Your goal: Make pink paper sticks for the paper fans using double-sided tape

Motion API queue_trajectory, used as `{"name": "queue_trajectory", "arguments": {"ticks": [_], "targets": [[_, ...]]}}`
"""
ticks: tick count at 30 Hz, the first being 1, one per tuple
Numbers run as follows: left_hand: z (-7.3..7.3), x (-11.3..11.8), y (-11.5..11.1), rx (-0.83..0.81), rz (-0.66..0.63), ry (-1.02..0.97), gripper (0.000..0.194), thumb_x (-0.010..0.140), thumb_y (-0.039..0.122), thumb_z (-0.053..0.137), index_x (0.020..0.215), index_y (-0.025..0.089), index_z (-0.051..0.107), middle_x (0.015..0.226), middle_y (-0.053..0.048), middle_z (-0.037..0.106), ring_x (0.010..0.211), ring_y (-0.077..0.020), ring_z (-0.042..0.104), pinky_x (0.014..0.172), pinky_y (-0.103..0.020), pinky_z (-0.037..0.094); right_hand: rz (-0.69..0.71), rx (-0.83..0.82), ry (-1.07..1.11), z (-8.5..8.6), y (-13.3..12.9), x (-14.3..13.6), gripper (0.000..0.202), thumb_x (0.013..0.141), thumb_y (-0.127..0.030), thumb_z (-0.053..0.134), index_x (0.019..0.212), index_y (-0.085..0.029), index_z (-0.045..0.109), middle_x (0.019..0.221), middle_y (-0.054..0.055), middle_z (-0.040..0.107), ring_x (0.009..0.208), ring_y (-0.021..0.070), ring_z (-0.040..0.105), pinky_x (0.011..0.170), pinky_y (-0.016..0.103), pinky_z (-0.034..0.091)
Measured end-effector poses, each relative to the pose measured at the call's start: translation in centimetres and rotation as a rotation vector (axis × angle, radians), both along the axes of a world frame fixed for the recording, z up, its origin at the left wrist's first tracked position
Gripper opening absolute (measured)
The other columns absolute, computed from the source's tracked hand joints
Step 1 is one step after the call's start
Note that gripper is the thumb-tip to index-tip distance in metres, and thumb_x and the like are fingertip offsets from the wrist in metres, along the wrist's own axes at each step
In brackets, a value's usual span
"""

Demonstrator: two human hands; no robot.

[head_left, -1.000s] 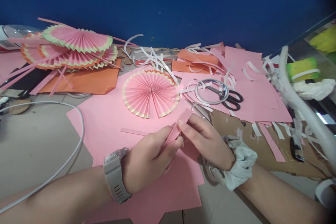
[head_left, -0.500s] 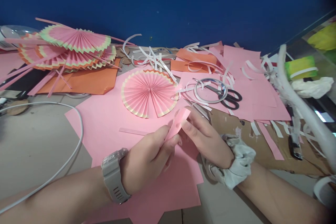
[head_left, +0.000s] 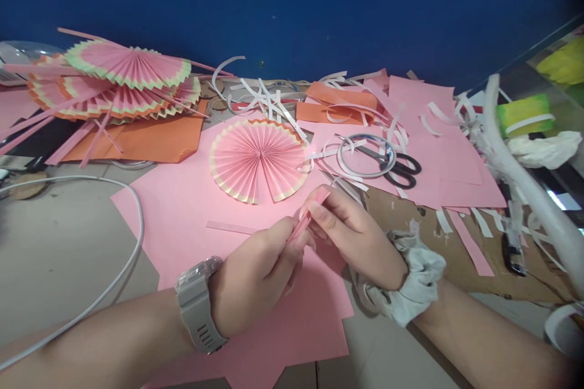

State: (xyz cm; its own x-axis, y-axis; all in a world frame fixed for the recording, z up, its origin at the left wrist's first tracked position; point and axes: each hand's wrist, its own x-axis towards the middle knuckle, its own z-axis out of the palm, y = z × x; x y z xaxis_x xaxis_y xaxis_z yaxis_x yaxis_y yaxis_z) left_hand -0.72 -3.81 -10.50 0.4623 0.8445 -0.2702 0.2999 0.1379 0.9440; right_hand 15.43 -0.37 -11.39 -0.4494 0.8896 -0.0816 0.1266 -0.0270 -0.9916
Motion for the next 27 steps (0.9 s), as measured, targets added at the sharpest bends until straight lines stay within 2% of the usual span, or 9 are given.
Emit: {"name": "queue_trajectory", "arguments": {"ticks": [3, 6, 12, 18, 22, 27], "targets": [[0.09, 0.02, 0.09, 0.011, 0.018, 0.045, 0.033, 0.095, 0.039, 0.030, 0.068, 0.020, 0.035, 0.051, 0.007, 0.039, 0.045, -0.0079, 0.037, 0.047, -0.023, 0.031, -0.008, 0.031, -0.033, 0.11, -0.02, -0.12, 0.019, 0.092, -0.032, 0.044, 0.077, -0.020, 0.046, 0.068, -0.003, 0.049, 0.062, 0.0089, 0.047, 0.062, 0.022, 0.040], [0.18, 0.11, 0.14, -0.016, 0.056, 0.051, 0.037, 0.095, 0.042, 0.029, 0.067, 0.020, 0.037, 0.048, 0.007, 0.039, 0.042, -0.0078, 0.038, 0.045, -0.023, 0.031, 0.010, 0.045, -0.037, 0.33, -0.04, -0.31, 0.018, 0.090, -0.031, 0.047, 0.077, -0.020, 0.047, 0.070, -0.003, 0.052, 0.065, 0.0094, 0.051, 0.062, 0.022, 0.041], [0.22, 0.27, 0.15, -0.032, 0.073, 0.019, 0.042, 0.096, 0.043, 0.024, 0.064, 0.019, 0.038, 0.048, 0.006, 0.039, 0.044, -0.0075, 0.039, 0.051, -0.022, 0.037, 0.004, -0.035, 0.033, 0.22, -0.04, -0.27, 0.024, 0.091, -0.034, 0.046, 0.072, -0.019, 0.043, 0.058, -0.005, 0.049, 0.053, 0.0079, 0.048, 0.055, 0.021, 0.041], [0.00, 0.21, 0.24, -0.040, 0.073, -0.049, 0.037, 0.096, 0.038, 0.026, 0.071, 0.019, 0.044, 0.050, 0.007, 0.039, 0.042, -0.0064, 0.036, 0.045, -0.020, 0.034, 0.012, -0.056, 0.061, 0.40, 0.15, -0.30, 0.027, 0.092, -0.037, 0.042, 0.072, -0.019, 0.044, 0.059, -0.004, 0.052, 0.054, 0.0086, 0.052, 0.056, 0.022, 0.043], [-0.04, 0.05, 0.25, -0.066, 0.068, -0.097, 0.032, 0.096, 0.033, 0.029, 0.074, 0.018, 0.047, 0.051, 0.007, 0.041, 0.039, -0.0056, 0.035, 0.040, -0.017, 0.032, -0.057, -0.038, 0.073, 0.51, 0.27, -0.27, 0.026, 0.092, -0.035, 0.044, 0.071, -0.019, 0.043, 0.056, -0.005, 0.051, 0.051, 0.0080, 0.052, 0.054, 0.022, 0.043], [-0.06, 0.16, 0.29, -0.181, 0.106, -0.123, 0.034, 0.093, 0.045, 0.033, 0.077, 0.019, 0.048, 0.053, 0.006, 0.049, 0.034, -0.0057, 0.041, 0.037, -0.018, 0.034, -0.032, -0.077, 0.097, 0.32, 0.17, -0.38, 0.022, 0.091, -0.032, 0.046, 0.073, -0.019, 0.044, 0.057, -0.006, 0.051, 0.052, 0.0076, 0.052, 0.054, 0.021, 0.044]]}}
